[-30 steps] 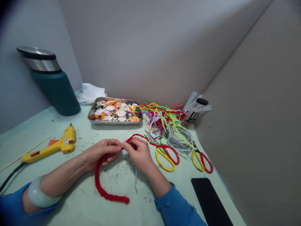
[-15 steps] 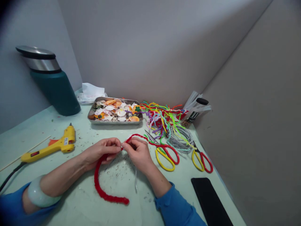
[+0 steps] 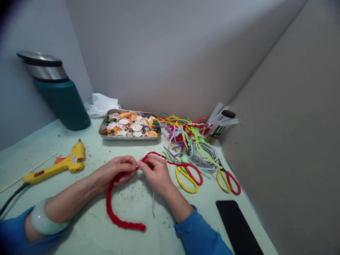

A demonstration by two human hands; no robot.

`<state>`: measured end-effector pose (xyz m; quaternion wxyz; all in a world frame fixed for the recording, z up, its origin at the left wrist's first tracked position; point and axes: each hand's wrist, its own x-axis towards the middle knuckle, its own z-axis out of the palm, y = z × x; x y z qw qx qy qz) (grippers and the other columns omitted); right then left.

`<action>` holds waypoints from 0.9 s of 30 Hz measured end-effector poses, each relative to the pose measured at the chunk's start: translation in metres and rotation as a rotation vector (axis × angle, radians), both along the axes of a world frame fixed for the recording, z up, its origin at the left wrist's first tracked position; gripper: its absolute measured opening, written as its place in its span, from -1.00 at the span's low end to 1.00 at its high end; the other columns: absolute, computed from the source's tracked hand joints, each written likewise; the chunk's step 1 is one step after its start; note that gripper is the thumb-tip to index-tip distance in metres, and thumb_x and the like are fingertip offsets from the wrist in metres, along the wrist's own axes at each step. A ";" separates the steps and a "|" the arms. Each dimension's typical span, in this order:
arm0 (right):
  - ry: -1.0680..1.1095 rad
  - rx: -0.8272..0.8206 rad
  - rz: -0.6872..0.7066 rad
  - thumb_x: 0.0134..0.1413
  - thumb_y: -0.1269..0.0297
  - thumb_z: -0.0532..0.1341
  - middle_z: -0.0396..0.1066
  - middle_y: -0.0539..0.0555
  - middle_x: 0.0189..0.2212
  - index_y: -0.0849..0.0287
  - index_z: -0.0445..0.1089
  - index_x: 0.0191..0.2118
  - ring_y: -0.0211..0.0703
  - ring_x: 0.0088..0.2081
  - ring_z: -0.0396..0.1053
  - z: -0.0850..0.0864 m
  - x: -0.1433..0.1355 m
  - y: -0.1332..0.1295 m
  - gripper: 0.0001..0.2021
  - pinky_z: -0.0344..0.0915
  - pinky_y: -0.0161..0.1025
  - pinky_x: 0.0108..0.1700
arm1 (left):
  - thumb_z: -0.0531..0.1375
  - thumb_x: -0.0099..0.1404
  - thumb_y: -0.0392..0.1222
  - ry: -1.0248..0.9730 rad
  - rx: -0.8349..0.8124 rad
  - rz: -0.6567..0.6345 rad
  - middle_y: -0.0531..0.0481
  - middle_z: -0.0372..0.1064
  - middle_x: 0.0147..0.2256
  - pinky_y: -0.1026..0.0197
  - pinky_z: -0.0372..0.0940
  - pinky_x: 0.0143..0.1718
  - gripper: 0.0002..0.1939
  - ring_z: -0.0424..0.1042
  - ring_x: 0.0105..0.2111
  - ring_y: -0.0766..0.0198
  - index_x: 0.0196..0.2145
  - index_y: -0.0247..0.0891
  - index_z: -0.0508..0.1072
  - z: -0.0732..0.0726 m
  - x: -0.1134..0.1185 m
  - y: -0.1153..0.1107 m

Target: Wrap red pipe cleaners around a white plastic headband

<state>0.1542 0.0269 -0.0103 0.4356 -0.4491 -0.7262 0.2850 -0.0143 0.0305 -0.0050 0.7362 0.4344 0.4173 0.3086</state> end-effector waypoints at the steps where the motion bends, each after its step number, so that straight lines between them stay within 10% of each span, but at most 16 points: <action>1: -0.011 0.018 0.009 0.09 0.26 0.19 0.32 -0.02 -0.58 0.20 0.41 -0.52 -0.28 -0.49 0.25 0.001 0.000 0.000 -0.78 0.15 -0.35 -0.40 | 0.20 0.09 -0.19 0.006 -0.008 0.002 0.15 0.22 -0.61 0.42 -0.20 -0.80 -0.84 0.00 -0.76 0.53 -0.43 -0.24 0.25 0.000 0.000 0.000; 13: -0.021 -0.129 -0.024 0.10 0.15 0.15 0.20 -0.06 -0.62 0.19 0.34 -0.53 -0.30 -0.54 0.14 -0.008 -0.001 0.001 -0.73 0.07 -0.37 -0.50 | 0.18 0.10 -0.12 0.137 0.062 0.053 0.21 0.19 -0.68 0.40 -0.23 -0.78 -0.81 -0.09 -0.79 0.52 -0.40 -0.20 0.22 0.001 0.006 -0.001; 27: 0.032 -0.144 -0.091 0.07 0.18 0.15 0.10 -0.10 -0.66 0.18 0.23 -0.59 -0.32 -0.57 0.08 -0.007 0.001 0.004 -0.71 0.02 -0.37 -0.52 | 0.18 0.13 -0.13 0.436 0.635 0.123 0.06 0.39 -0.48 0.32 0.15 -0.43 -0.86 0.30 -0.48 0.31 -0.40 -0.24 0.42 -0.011 0.004 -0.001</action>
